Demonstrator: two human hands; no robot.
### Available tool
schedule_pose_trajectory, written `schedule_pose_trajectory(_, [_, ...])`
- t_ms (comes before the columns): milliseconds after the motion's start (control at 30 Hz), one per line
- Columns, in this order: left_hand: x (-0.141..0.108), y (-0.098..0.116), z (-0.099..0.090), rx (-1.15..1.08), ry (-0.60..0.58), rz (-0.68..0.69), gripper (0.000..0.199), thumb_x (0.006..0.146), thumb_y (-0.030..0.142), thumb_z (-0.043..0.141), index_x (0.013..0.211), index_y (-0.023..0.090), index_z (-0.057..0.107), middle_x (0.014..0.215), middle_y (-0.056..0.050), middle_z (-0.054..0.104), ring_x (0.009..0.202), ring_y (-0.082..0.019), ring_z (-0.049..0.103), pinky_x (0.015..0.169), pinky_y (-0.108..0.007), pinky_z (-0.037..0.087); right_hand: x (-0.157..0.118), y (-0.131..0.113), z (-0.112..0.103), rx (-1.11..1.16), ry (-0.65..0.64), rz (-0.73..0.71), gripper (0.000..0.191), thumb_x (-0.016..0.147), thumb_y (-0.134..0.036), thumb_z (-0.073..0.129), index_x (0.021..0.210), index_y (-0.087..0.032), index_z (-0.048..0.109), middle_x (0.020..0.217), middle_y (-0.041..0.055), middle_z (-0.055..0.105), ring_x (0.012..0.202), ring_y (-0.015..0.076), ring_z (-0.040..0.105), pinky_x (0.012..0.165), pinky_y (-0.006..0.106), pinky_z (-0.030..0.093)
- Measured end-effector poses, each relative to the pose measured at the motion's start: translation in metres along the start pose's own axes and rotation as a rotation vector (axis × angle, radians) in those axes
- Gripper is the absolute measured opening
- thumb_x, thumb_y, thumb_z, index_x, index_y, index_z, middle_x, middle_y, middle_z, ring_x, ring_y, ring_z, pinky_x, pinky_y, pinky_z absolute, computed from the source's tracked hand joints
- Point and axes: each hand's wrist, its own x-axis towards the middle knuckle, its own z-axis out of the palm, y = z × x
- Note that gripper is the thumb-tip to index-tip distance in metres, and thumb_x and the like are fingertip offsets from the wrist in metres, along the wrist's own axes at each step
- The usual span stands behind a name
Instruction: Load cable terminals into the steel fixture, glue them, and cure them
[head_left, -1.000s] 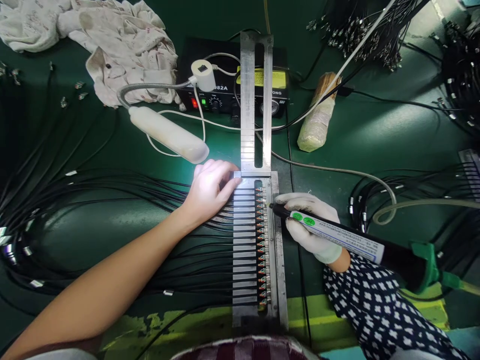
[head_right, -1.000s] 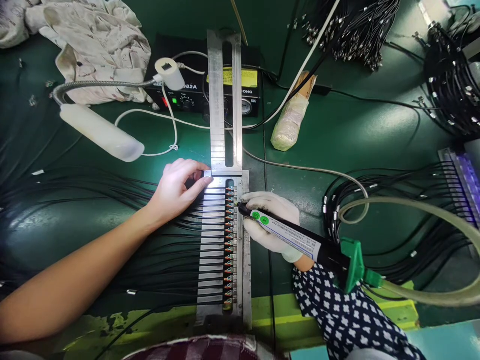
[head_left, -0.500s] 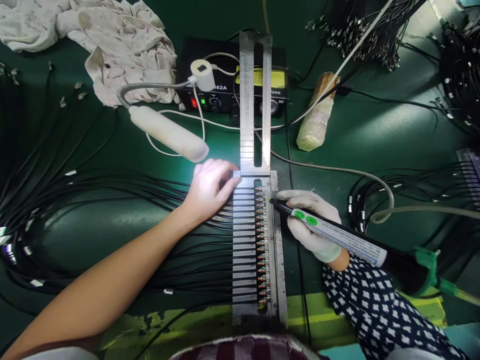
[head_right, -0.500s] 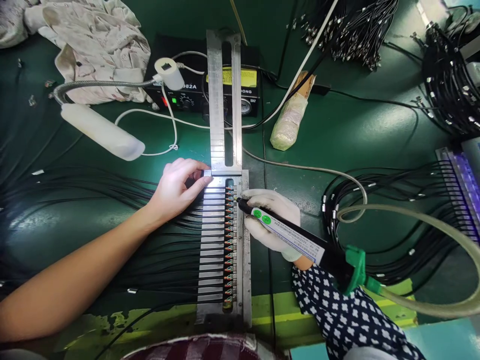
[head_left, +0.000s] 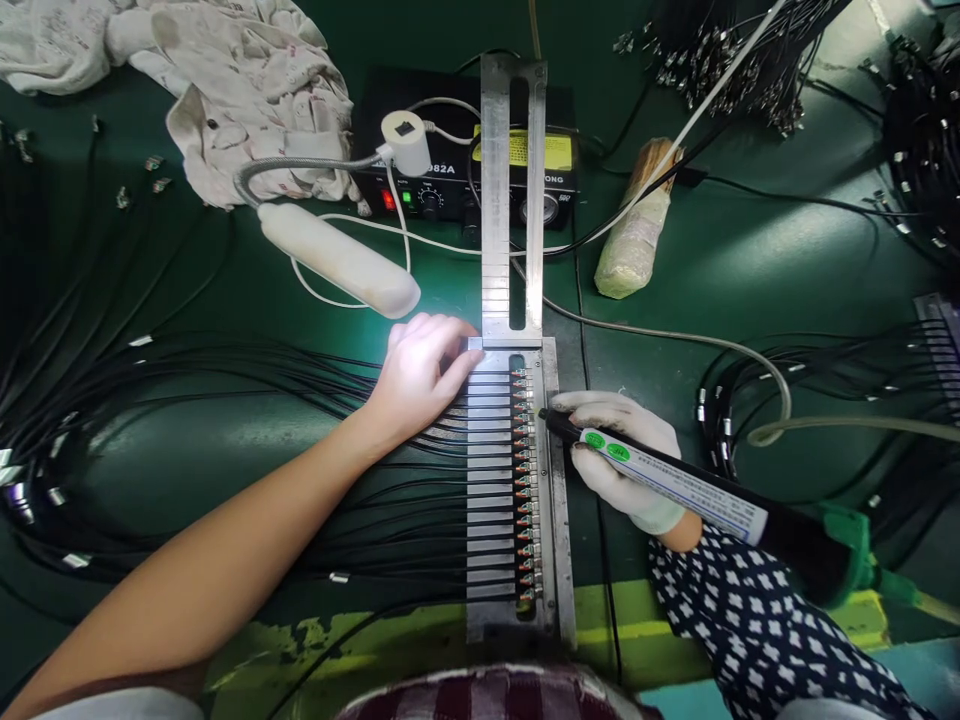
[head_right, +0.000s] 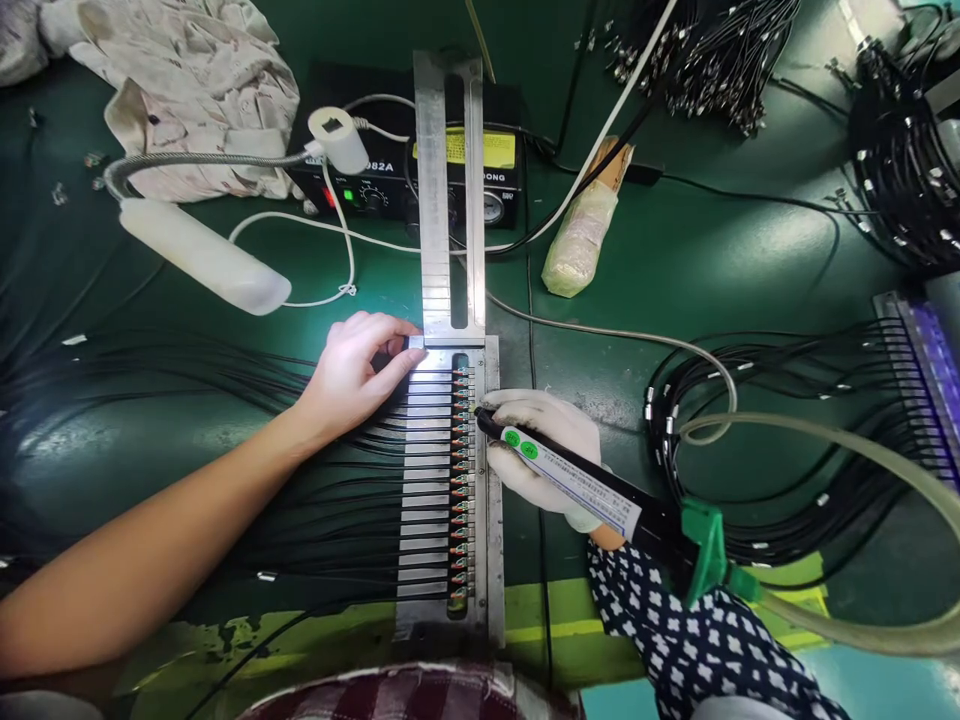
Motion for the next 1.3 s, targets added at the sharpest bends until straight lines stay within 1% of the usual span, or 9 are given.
schedule_pose_trajectory(133, [-0.0002,-0.0002,0.0002,0.000,-0.005,-0.008,0.019,0.098,0.038,0.052,0.098,0.022,0.062,0.081,-0.001,0.059,0.084,-0.022,0.053,0.080,-0.036,0.035,0.0010,0.0000,0.0002,0.003,-0.006,-0.002,0.009,0.085,-0.021,0.069,0.093,-0.021,0.066,0.100,0.0100,0.078,0.092,0.0223,0.077,0.082,0.037,0.065])
schedule_pose_trajectory(433, [0.0000,0.0014,-0.0003,0.005,-0.002,-0.021,0.020,0.098,0.039,0.050,0.098,0.022,0.062,0.080,-0.001,0.058,0.084,-0.022,0.053,0.080,-0.037,0.035,0.0010,-0.0020,-0.0015,0.003,-0.012,-0.035,0.011,0.083,-0.018,0.068,0.094,-0.022,0.066,0.097,0.0094,0.079,0.088,0.0223,0.077,0.078,0.035,0.066])
schedule_pose_trajectory(767, [0.0003,0.0008,0.0001,0.004,-0.001,-0.019,0.020,0.097,0.039,0.051,0.098,0.022,0.062,0.080,-0.001,0.059,0.084,-0.022,0.053,0.080,-0.037,0.035,0.0002,-0.0028,-0.0023,0.008,-0.022,-0.005,0.011,0.083,-0.018,0.069,0.093,-0.022,0.067,0.098,0.0094,0.079,0.088,0.0225,0.077,0.079,0.036,0.066])
schedule_pose_trajectory(1033, [0.0009,0.0018,-0.0006,0.013,-0.019,-0.037,0.022,0.097,0.040,0.049,0.097,0.022,0.062,0.080,-0.002,0.059,0.084,-0.023,0.053,0.083,-0.038,0.036,0.0013,-0.0001,0.0002,0.005,0.001,0.004,0.011,0.084,-0.021,0.070,0.094,-0.022,0.066,0.101,0.0090,0.078,0.091,0.0232,0.077,0.082,0.038,0.065])
schedule_pose_trajectory(1300, [0.0006,0.0003,0.0005,0.006,-0.009,-0.026,0.022,0.097,0.040,0.050,0.097,0.022,0.062,0.080,-0.002,0.059,0.084,-0.023,0.053,0.083,-0.038,0.036,-0.0070,-0.0084,-0.0091,0.024,0.005,-0.017,0.015,0.085,-0.024,0.070,0.100,-0.023,0.066,0.105,0.0102,0.077,0.096,0.0258,0.076,0.081,0.039,0.065])
